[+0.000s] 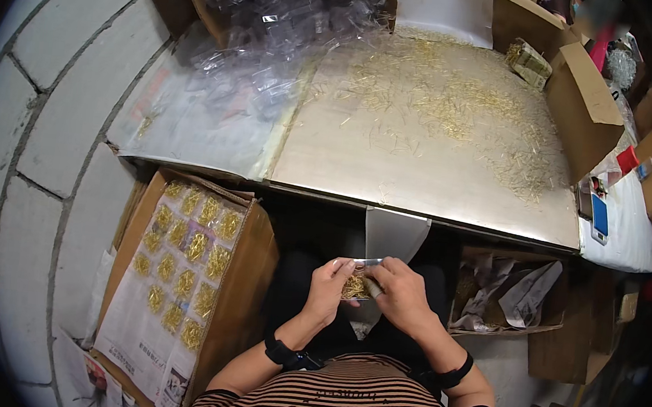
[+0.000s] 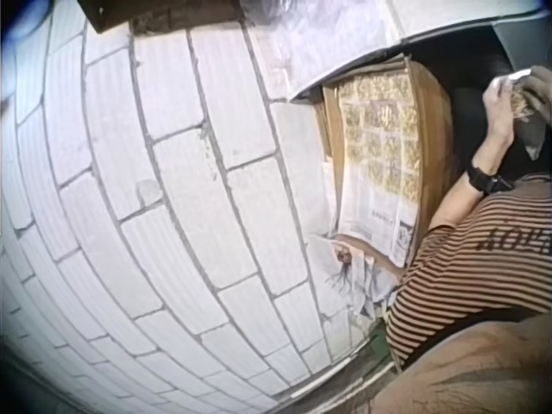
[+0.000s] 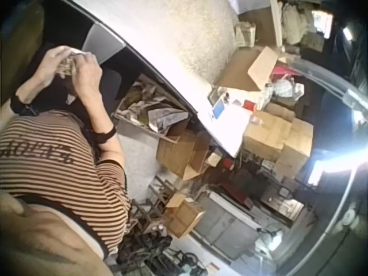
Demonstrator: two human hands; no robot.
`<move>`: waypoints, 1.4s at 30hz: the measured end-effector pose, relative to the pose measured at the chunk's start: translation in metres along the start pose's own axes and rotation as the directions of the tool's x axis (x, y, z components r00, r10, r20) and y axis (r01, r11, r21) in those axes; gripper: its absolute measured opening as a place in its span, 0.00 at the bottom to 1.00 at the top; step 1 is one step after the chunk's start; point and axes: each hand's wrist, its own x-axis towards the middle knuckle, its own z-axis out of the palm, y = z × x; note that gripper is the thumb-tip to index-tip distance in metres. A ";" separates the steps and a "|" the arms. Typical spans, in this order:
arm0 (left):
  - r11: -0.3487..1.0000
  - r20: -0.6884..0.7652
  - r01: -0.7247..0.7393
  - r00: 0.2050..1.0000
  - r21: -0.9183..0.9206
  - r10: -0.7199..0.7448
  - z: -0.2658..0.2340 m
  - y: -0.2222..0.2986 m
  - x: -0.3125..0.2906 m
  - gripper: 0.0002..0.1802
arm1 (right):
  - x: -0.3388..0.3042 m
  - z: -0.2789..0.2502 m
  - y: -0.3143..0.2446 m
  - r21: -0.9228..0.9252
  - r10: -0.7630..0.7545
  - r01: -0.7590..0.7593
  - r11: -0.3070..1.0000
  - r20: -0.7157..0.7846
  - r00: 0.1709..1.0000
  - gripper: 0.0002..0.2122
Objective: Bagging and sorting small gold-colored metal parts into small plastic bags.
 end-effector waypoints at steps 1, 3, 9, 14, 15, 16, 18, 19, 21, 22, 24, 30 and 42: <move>0.999 0.014 0.037 0.999 -0.018 -0.037 -0.003 -0.002 0.000 0.11 | -0.001 0.002 -0.001 -0.007 0.003 -0.002 1.000 0.044 0.999 0.07; 0.997 0.015 0.053 0.999 -0.052 -0.052 -0.005 -0.001 0.001 0.11 | 0.002 -0.003 -0.005 0.016 0.045 -0.047 0.999 0.068 0.997 0.07; 1.000 -0.031 0.008 0.999 -0.022 -0.009 -0.005 0.008 0.003 0.09 | 0.009 -0.006 -0.001 0.074 -0.222 0.231 0.970 -0.110 0.969 0.20; 0.991 -0.114 -0.092 0.990 -0.096 0.081 -0.005 0.007 0.005 0.09 | -0.006 0.005 0.000 -0.014 -0.259 0.266 0.964 0.179 0.949 0.28; 0.990 -0.089 -0.067 0.995 -0.125 0.056 -0.004 0.013 0.003 0.10 | -0.005 0.000 0.001 -0.066 -0.249 0.268 0.961 0.218 0.944 0.27; 0.987 -0.063 -0.040 0.998 -0.153 0.031 -0.003 0.018 -0.001 0.10 | -0.005 -0.005 0.000 -0.116 -0.236 0.273 0.955 0.257 0.937 0.26; 0.984 -0.050 -0.063 0.997 -0.169 0.055 -0.003 0.019 -0.001 0.11 | -0.006 -0.004 -0.008 -0.078 -0.236 0.257 0.963 0.211 0.949 0.25; 0.979 -0.035 -0.090 0.996 -0.184 0.085 -0.002 0.019 0.001 0.12 | -0.005 -0.003 -0.010 -0.042 -0.235 0.245 0.969 0.161 0.958 0.25; 0.981 -0.035 -0.130 0.991 -0.144 0.126 -0.010 0.002 0.010 0.12 | -0.004 -0.002 -0.010 -0.110 -0.274 0.299 0.948 0.196 0.942 0.24; 0.982 -0.028 -0.160 0.987 -0.099 0.158 -0.012 -0.005 0.013 0.13 | -0.007 0.003 -0.005 -0.111 -0.291 0.325 0.939 0.242 0.925 0.23; 0.996 0.016 -0.050 0.999 -0.079 0.052 -0.020 -0.002 0.009 0.13 | -0.004 0.004 0.004 -0.011 -0.293 0.302 0.953 0.218 0.931 0.21; 0.975 -0.008 0.216 0.976 0.057 -0.216 -0.091 -0.037 0.012 0.14 | 0.083 -0.042 0.043 -0.054 0.068 -0.071 0.996 -0.069 0.995 0.20; 0.930 0.163 0.361 0.916 0.068 -0.367 -0.032 -0.079 0.068 0.21 | 0.151 -0.015 0.095 -0.169 0.006 0.034 0.985 0.230 0.973 0.21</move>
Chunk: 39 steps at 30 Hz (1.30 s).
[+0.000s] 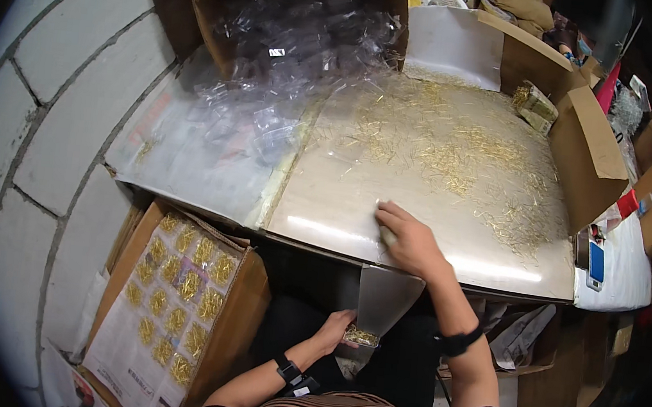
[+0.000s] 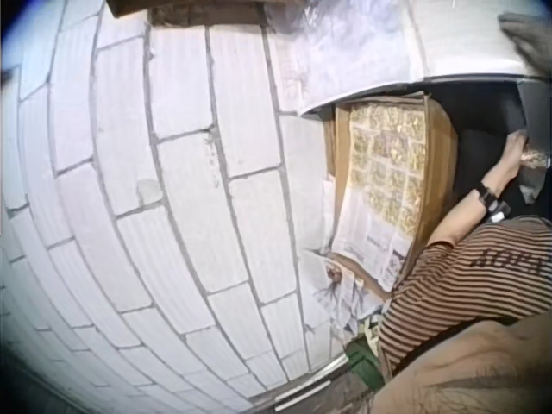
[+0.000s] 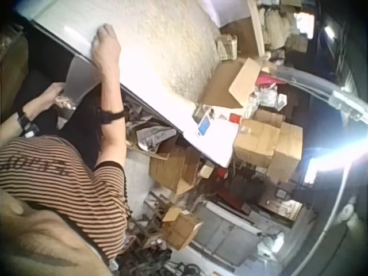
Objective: Bagging and sorting small gold-colored metal parts into small plastic bags.
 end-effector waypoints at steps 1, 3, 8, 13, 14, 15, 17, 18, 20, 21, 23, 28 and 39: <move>1.000 -0.008 0.003 1.000 -0.013 -0.004 0.002 0.003 -0.001 0.21 | -0.011 -0.004 0.006 0.295 0.073 -0.051 0.954 -0.064 0.995 0.20; 1.000 -0.033 0.016 0.999 0.022 -0.015 0.010 0.008 -0.004 0.23 | -0.027 -0.014 0.014 0.622 0.253 -0.100 0.776 -0.162 0.954 0.18; 0.999 0.023 0.040 0.999 -0.006 -0.040 0.012 -0.005 -0.001 0.22 | -0.028 0.010 -0.015 0.038 -0.048 0.055 0.998 -0.154 0.987 0.19; 0.995 0.023 0.055 0.998 -0.079 -0.053 0.017 0.002 -0.002 0.20 | -0.092 0.013 -0.057 0.007 -0.065 0.069 0.998 -0.229 0.971 0.18; 0.997 0.054 0.050 0.997 -0.064 -0.047 0.017 0.002 -0.003 0.20 | -0.110 0.011 -0.064 0.070 -0.065 0.080 0.994 -0.197 0.978 0.18; 0.996 0.045 0.062 0.997 -0.065 -0.059 0.019 0.001 -0.003 0.20 | -0.126 0.009 -0.068 0.135 -0.067 0.090 0.987 -0.165 0.984 0.19; 0.997 0.046 0.020 0.999 -0.070 -0.017 0.022 -0.001 -0.005 0.20 | -0.151 0.001 -0.074 0.200 -0.032 0.066 0.977 -0.169 0.985 0.18; 0.996 0.078 0.025 0.997 -0.091 -0.018 0.013 -0.009 -0.004 0.20 | -0.162 0.001 -0.074 0.253 -0.011 0.056 0.966 -0.174 0.985 0.18; 0.995 0.068 0.061 0.996 -0.074 -0.056 0.012 -0.009 -0.010 0.21 | -0.184 0.006 -0.062 0.301 0.114 -0.058 0.952 -0.170 0.979 0.17; 0.994 0.054 0.091 0.995 -0.065 -0.087 0.011 -0.007 -0.015 0.21 | -0.192 0.008 -0.057 0.346 0.228 -0.163 0.924 -0.155 0.961 0.16; 0.993 0.065 0.098 0.993 -0.060 -0.094 0.005 -0.010 -0.025 0.21 | -0.204 0.012 -0.054 0.336 0.233 -0.165 0.927 -0.175 0.957 0.17; 0.998 0.084 0.032 0.996 0.047 -0.036 -0.003 -0.005 -0.046 0.17 | -0.214 0.028 -0.059 0.450 0.240 -0.198 0.871 -0.037 0.970 0.13; 0.968 -0.006 -0.203 0.979 -0.147 0.205 0.051 0.048 -0.084 0.15 | -0.204 0.061 -0.045 0.958 0.415 -0.252 0.139 0.174 0.893 0.15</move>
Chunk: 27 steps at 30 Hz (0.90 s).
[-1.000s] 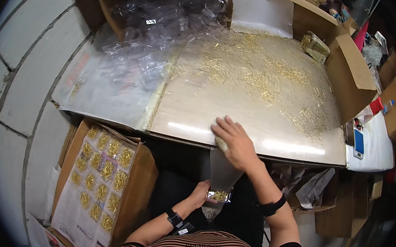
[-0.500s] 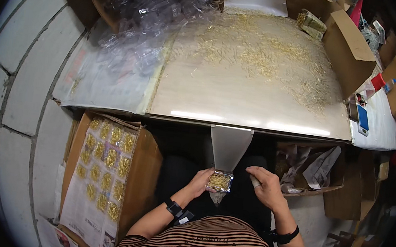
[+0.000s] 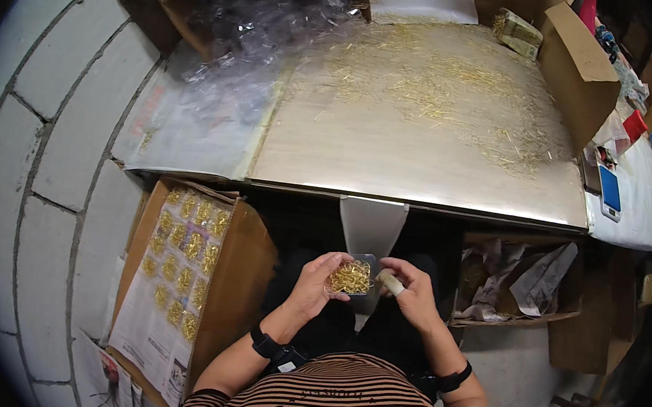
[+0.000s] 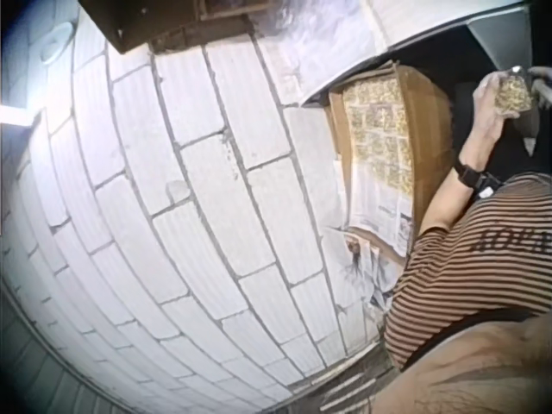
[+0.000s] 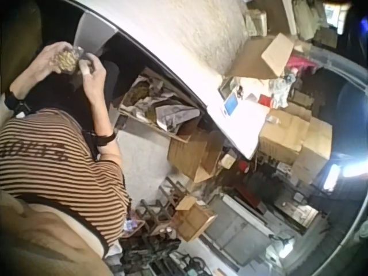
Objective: Bagging and sorting small gold-colored metal parts into small plastic bags.
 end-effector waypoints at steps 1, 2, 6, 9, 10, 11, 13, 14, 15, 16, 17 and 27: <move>1.000 -0.013 -0.017 1.000 0.011 0.017 0.007 -0.001 -0.001 0.15 | -0.003 0.002 -0.006 0.101 0.042 -0.044 0.994 0.024 0.999 0.12; 0.999 -0.024 -0.033 0.999 0.022 0.034 0.014 -0.002 -0.001 0.15 | -0.003 0.005 -0.005 0.146 0.039 -0.039 0.989 -0.002 0.999 0.09; 1.000 -0.048 -0.016 0.999 0.009 0.016 0.041 -0.011 0.002 0.13 | -0.007 -0.011 -0.016 0.164 0.043 -0.035 0.986 -0.046 0.998 0.03; 1.000 -0.038 -0.013 0.999 0.027 0.014 0.059 -0.016 0.002 0.13 | -0.013 -0.022 -0.027 0.054 0.060 -0.057 0.997 -0.059 0.996 0.04; 1.000 -0.033 -0.013 0.999 0.024 0.014 0.064 -0.020 0.002 0.13 | -0.015 -0.026 -0.029 -0.010 0.069 -0.070 0.998 -0.062 0.996 0.05; 0.998 -0.039 -0.023 0.999 0.055 0.025 0.069 -0.023 0.002 0.12 | -0.013 -0.029 -0.016 -0.079 -0.019 0.012 0.997 -0.091 0.996 0.06; 0.993 -0.086 -0.037 0.995 0.111 0.047 0.074 -0.028 0.003 0.12 | -0.015 -0.027 -0.022 -0.435 -0.169 0.091 0.896 -0.143 0.975 0.07; 0.994 -0.088 -0.042 0.995 0.104 0.052 0.074 -0.029 0.003 0.12 | -0.018 -0.026 -0.030 -0.551 -0.204 0.093 0.829 -0.142 0.969 0.08; 0.996 -0.102 -0.044 0.993 0.074 0.051 0.073 -0.030 0.002 0.12 | -0.019 -0.029 -0.035 -0.567 -0.110 0.031 0.823 -0.107 0.988 0.06; 0.998 -0.116 -0.048 0.992 0.046 0.053 0.074 -0.031 0.002 0.12 | -0.019 -0.031 -0.035 -0.573 -0.112 0.037 0.819 -0.097 0.989 0.06; 0.997 -0.133 -0.062 0.989 0.052 0.068 0.079 -0.029 0.000 0.13 | -0.019 -0.033 -0.033 -0.551 -0.291 0.190 0.813 -0.101 0.952 0.06; 0.970 -0.177 -0.224 0.963 -0.099 0.204 0.075 -0.030 0.002 0.15 | -0.017 -0.019 -0.066 -0.730 -0.334 0.682 0.050 0.631 0.700 0.28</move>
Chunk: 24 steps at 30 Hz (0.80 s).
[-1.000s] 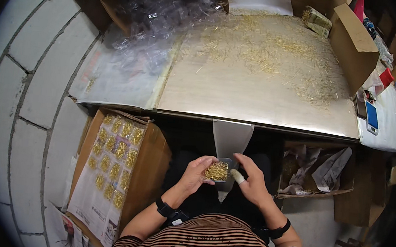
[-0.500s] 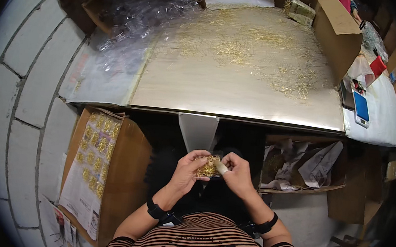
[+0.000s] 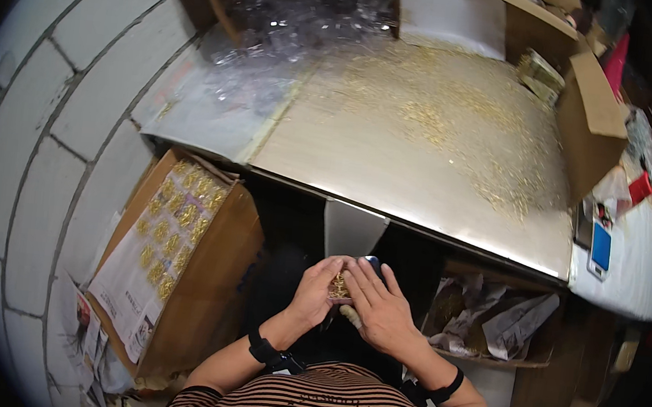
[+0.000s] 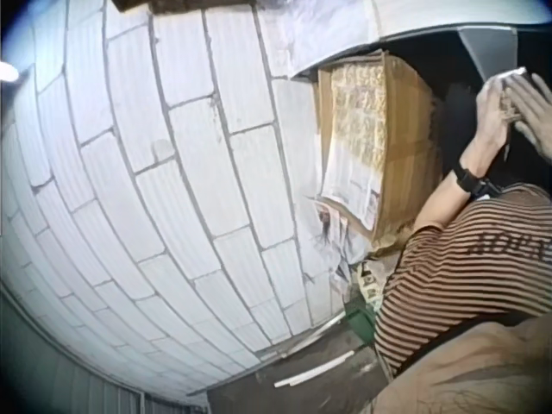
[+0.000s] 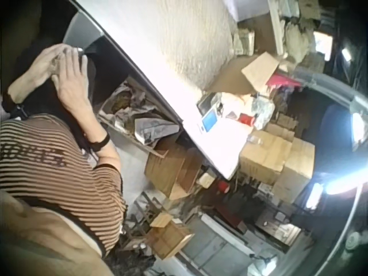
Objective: Bagging and sorting small gold-colored metal parts into small plastic bags.
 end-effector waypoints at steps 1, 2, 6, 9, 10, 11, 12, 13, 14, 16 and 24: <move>1.000 -0.013 -0.009 1.000 -0.014 0.009 -0.002 0.003 -0.001 0.15 | 0.006 0.004 -0.001 0.013 -0.040 0.040 0.999 0.012 0.999 0.28; 0.999 -0.015 -0.039 0.999 0.010 0.039 -0.006 0.005 -0.001 0.14 | 0.011 0.007 -0.006 -0.015 -0.018 0.018 1.000 0.034 0.999 0.28; 0.999 -0.070 -0.039 0.997 -0.031 0.037 -0.026 0.012 0.005 0.11 | 0.036 0.012 -0.018 0.081 -0.011 0.010 0.997 0.015 1.000 0.27; 0.998 -0.066 -0.052 0.996 0.026 0.054 -0.042 0.049 -0.011 0.14 | 0.056 -0.003 -0.035 0.237 -0.043 0.079 0.968 -0.150 0.988 0.23; 0.995 -0.101 -0.091 0.990 0.045 0.096 -0.055 0.063 -0.021 0.14 | 0.061 -0.005 -0.039 0.286 -0.031 0.082 0.955 -0.181 0.983 0.22; 0.990 -0.123 -0.123 0.984 0.067 0.130 -0.068 0.078 -0.029 0.15 | 0.066 -0.003 -0.040 0.329 -0.005 0.076 0.941 -0.211 0.977 0.20; 0.979 -0.185 -0.146 0.968 0.141 0.171 -0.084 0.098 -0.043 0.17 | 0.071 0.001 -0.042 0.345 0.008 0.074 0.936 -0.230 0.973 0.18; 0.952 -0.254 -0.221 0.928 0.212 0.272 -0.096 0.123 -0.063 0.16 | 0.078 0.002 -0.047 0.394 0.059 0.030 0.919 -0.213 0.975 0.18; 0.956 -0.353 -0.230 0.892 0.183 0.282 -0.121 0.140 -0.076 0.14 | 0.083 0.009 -0.049 0.404 0.092 -0.009 0.915 -0.185 0.978 0.18; 0.802 -0.329 -0.336 0.781 0.494 0.530 -0.174 0.173 -0.118 0.14 | 0.089 0.021 -0.050 0.418 0.113 -0.036 0.908 -0.161 0.980 0.17; 0.873 -0.760 -0.324 0.437 0.365 0.481 -0.373 0.254 -0.190 0.10 | 0.112 0.044 -0.057 0.434 0.234 -0.224 0.873 0.032 0.972 0.18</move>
